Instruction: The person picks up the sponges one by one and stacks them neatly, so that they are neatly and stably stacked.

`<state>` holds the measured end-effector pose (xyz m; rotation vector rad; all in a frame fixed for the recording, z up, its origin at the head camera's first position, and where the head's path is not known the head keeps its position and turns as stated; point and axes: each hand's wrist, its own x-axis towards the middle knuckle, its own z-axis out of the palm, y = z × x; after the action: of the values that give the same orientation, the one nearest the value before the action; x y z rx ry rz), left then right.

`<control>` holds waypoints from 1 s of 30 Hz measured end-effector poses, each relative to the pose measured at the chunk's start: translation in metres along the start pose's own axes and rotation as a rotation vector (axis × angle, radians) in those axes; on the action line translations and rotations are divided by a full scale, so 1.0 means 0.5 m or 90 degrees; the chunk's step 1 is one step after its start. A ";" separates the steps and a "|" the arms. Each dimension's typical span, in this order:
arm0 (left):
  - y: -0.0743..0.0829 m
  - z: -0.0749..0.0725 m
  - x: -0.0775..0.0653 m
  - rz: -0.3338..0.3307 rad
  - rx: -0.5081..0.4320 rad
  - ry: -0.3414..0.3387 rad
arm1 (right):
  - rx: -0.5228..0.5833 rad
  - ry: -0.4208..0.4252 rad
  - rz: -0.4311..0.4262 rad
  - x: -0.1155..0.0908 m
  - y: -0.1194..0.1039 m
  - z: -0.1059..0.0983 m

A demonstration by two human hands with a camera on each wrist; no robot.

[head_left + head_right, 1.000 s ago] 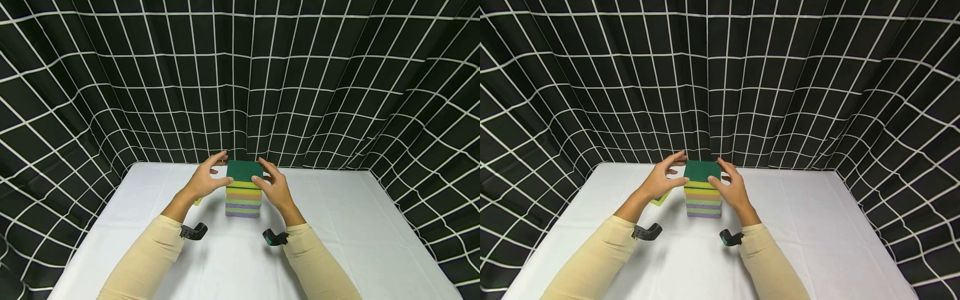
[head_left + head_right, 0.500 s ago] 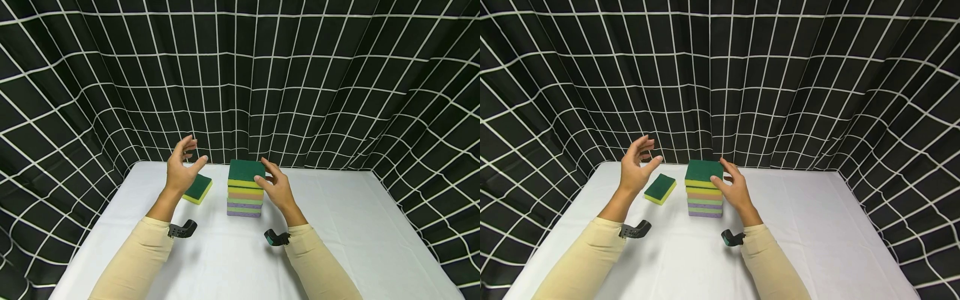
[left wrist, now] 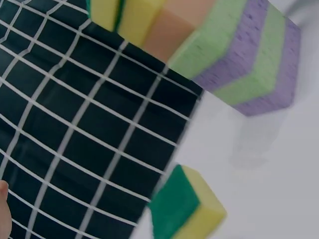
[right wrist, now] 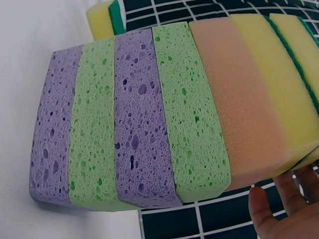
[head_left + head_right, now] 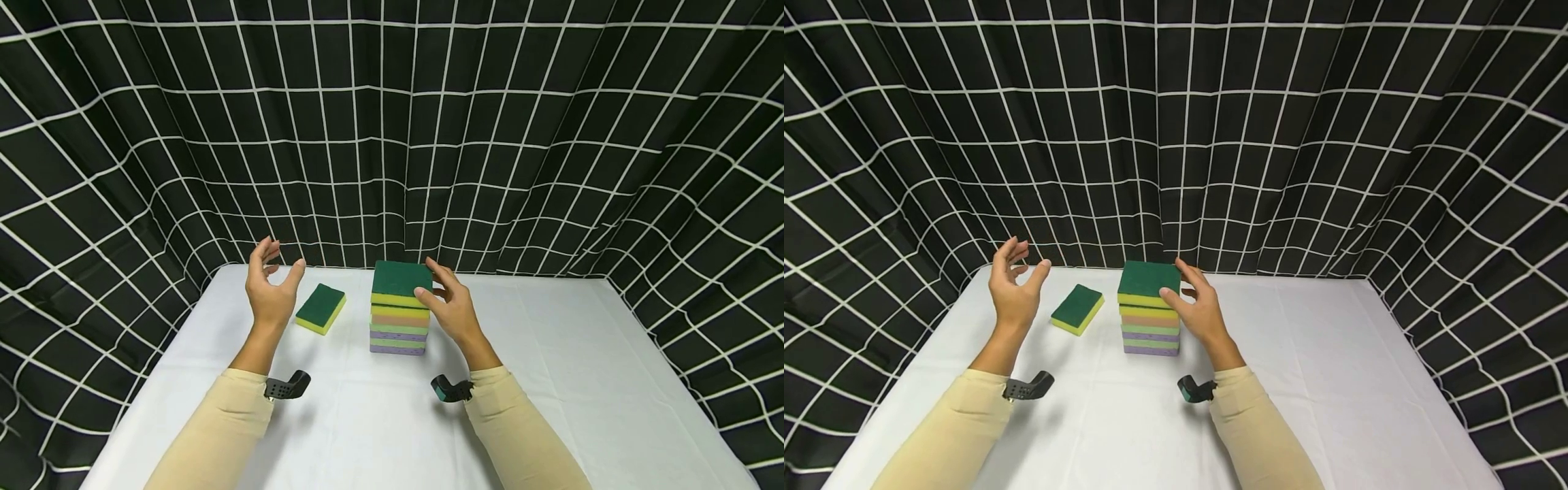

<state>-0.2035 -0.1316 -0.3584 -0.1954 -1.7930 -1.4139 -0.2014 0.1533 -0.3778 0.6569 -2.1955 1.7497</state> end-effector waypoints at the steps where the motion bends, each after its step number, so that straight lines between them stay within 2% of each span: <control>1: -0.015 -0.001 -0.005 -0.010 0.002 0.007 | 0.000 0.000 0.000 0.000 -0.001 0.000; 7: -0.131 -0.008 -0.039 -0.073 0.005 0.048 | 0.002 -0.001 -0.003 0.002 -0.002 0.002; 13: -0.184 -0.011 -0.073 -0.113 0.022 0.065 | -0.006 -0.003 -0.003 0.001 -0.003 0.002; 16: -0.204 -0.008 -0.092 -0.147 0.052 0.044 | -0.015 -0.003 0.000 0.000 -0.004 0.002; 22: -0.246 -0.003 -0.129 -0.236 0.120 -0.037 | -0.013 -0.003 -0.005 -0.001 -0.001 0.000; 30: -0.266 0.000 -0.156 -0.299 0.177 -0.103 | -0.010 -0.008 -0.010 -0.001 0.001 -0.002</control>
<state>-0.2295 -0.1513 -0.5089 0.2837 -2.2468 -1.4683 -0.2014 0.1543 -0.3783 0.6816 -2.2037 1.7234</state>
